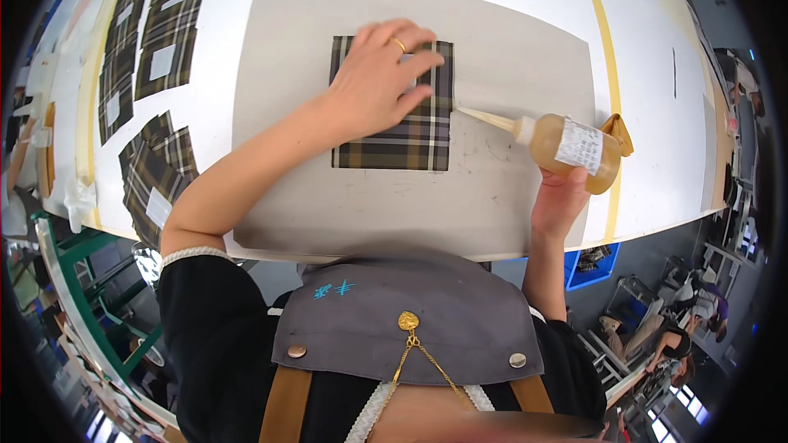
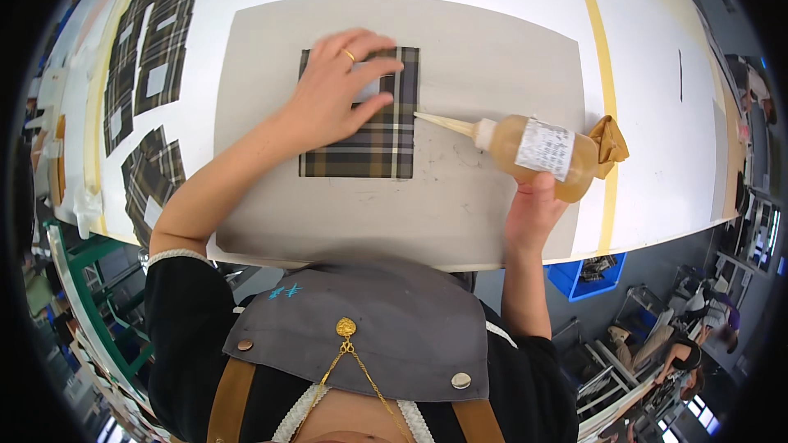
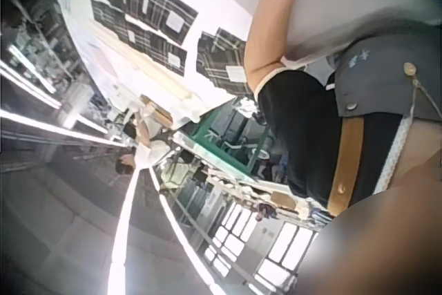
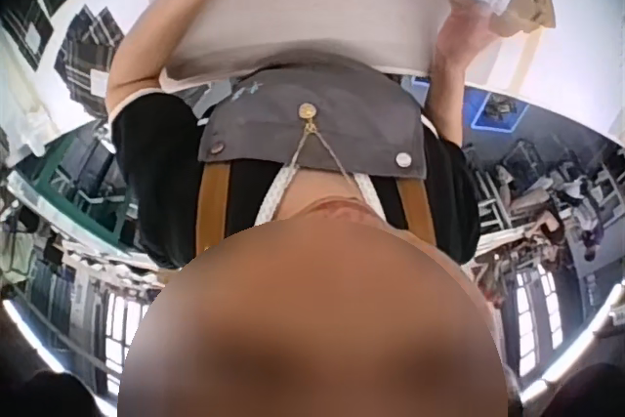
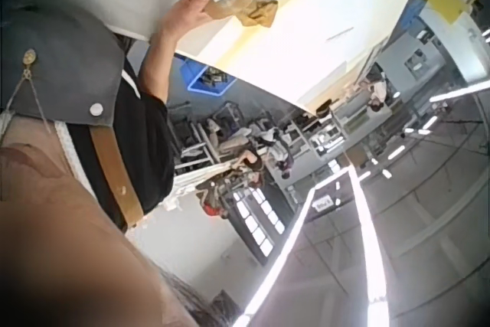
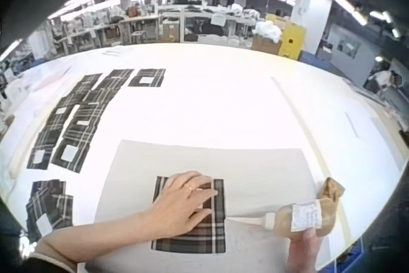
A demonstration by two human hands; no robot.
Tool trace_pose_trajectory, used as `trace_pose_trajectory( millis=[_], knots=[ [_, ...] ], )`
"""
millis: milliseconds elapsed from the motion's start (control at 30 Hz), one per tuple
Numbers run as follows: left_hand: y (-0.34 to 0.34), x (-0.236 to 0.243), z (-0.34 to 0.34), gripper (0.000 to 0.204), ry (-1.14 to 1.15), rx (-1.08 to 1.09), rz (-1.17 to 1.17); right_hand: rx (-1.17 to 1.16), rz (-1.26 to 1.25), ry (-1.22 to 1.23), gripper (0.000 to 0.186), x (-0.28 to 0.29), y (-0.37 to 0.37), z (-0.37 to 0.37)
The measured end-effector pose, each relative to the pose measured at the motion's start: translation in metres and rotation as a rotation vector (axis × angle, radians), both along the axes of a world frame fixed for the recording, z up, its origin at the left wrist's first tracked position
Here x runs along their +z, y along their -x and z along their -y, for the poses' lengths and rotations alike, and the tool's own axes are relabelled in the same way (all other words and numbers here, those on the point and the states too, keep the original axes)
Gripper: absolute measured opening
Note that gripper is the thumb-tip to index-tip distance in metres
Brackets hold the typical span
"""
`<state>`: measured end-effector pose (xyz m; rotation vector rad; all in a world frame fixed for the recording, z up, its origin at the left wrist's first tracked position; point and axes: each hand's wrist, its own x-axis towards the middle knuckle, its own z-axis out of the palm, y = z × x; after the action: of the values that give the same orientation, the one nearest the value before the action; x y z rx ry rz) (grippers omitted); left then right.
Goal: Applying adhesive to small pieces of plaid fabric and attaching labels or lining in a workshop.
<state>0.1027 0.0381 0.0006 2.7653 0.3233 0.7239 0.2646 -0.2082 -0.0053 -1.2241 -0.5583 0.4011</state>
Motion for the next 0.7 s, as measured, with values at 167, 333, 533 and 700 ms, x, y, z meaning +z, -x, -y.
trace_pose_trajectory(
  millis=[167, 333, 533, 700],
  knots=[
    [0.006, -0.014, 0.015, 0.040, 0.174, -0.180, -0.095, -0.034, 0.084, 0.074, 0.070, -0.001, -0.002, -0.005],
    [0.006, -0.014, 0.013, 0.042, 0.197, -0.174, -0.084, -0.068, 0.129, 0.138, 0.071, 0.007, 0.003, -0.011],
    [0.008, -0.015, 0.011, 0.044, 0.217, -0.164, -0.095, -0.100, 0.145, 0.185, 0.068, 0.002, 0.003, -0.013],
    [0.007, -0.017, 0.012, 0.041, 0.187, -0.171, -0.069, -0.046, 0.204, 0.224, 0.068, 0.008, -0.006, -0.010]
  ],
)
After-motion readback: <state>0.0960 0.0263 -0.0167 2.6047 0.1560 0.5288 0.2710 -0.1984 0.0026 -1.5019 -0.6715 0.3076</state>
